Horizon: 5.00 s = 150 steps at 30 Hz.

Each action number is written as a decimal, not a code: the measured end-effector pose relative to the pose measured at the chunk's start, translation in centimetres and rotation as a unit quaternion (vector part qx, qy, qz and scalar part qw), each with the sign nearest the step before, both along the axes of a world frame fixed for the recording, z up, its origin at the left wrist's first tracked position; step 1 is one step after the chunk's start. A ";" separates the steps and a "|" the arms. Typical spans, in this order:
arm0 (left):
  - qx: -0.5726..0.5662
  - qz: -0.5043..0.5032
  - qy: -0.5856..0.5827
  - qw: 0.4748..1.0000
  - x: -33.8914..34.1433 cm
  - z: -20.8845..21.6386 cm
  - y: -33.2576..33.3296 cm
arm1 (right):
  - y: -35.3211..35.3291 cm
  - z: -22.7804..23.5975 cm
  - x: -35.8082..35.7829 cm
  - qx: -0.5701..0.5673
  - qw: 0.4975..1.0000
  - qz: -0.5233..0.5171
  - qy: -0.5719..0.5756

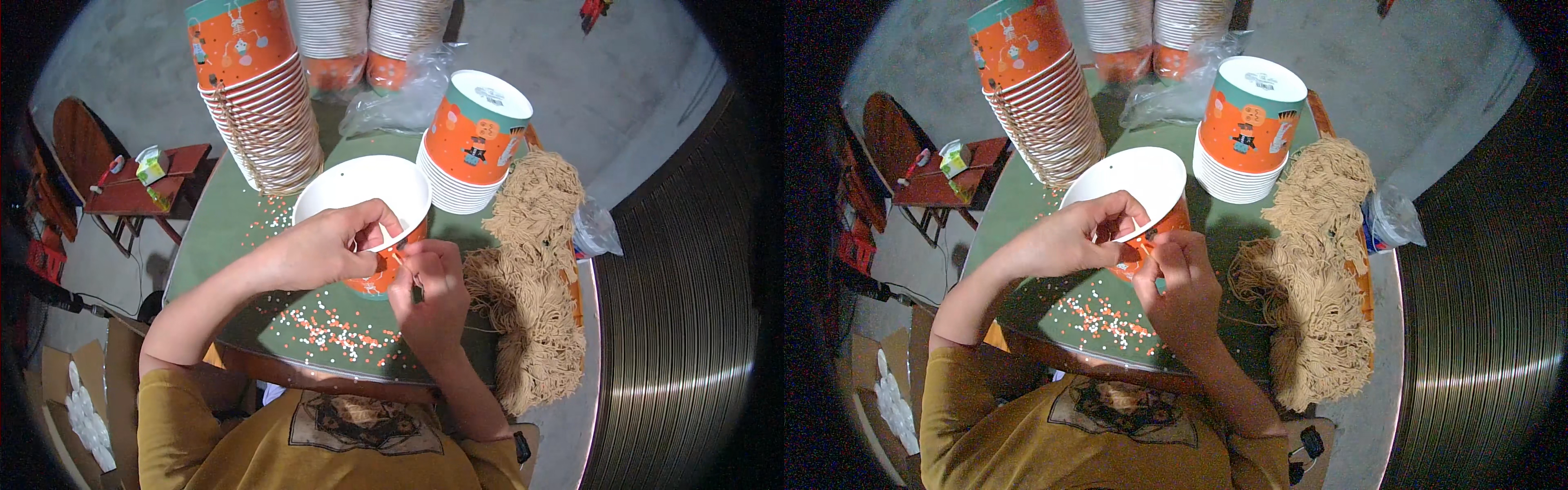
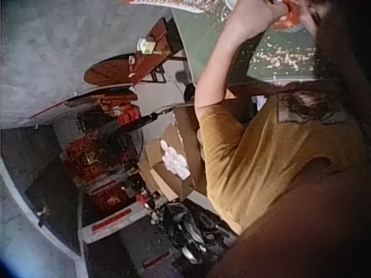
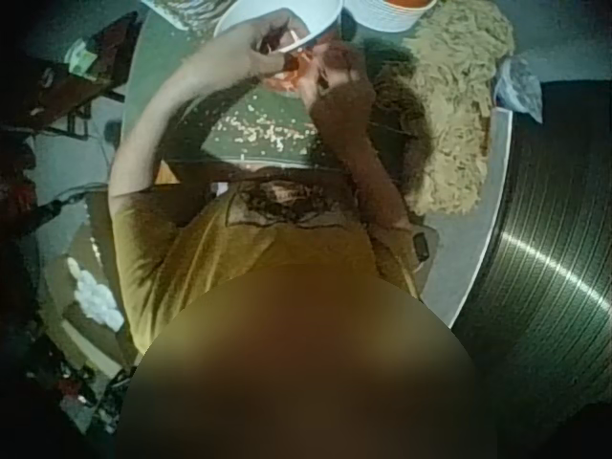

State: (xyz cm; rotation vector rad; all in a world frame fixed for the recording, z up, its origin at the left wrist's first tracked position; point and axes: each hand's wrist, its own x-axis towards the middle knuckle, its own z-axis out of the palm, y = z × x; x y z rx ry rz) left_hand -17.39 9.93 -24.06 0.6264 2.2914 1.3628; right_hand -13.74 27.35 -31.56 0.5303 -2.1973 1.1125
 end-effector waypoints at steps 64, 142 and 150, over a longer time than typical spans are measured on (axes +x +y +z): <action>0.244 -0.004 -0.176 0.954 -0.9 -4.2 4.7 | 5.6 6.6 -1.5 -0.231 0.829 0.273 -0.429; 0.211 0.007 -0.220 0.952 -0.3 -3.5 4.6 | 3.5 0.5 2.2 -0.194 0.948 0.057 -0.247; 0.217 0.012 -0.227 0.949 -0.4 -3.4 3.9 | 5.0 0.2 1.4 -0.068 0.982 0.095 -0.150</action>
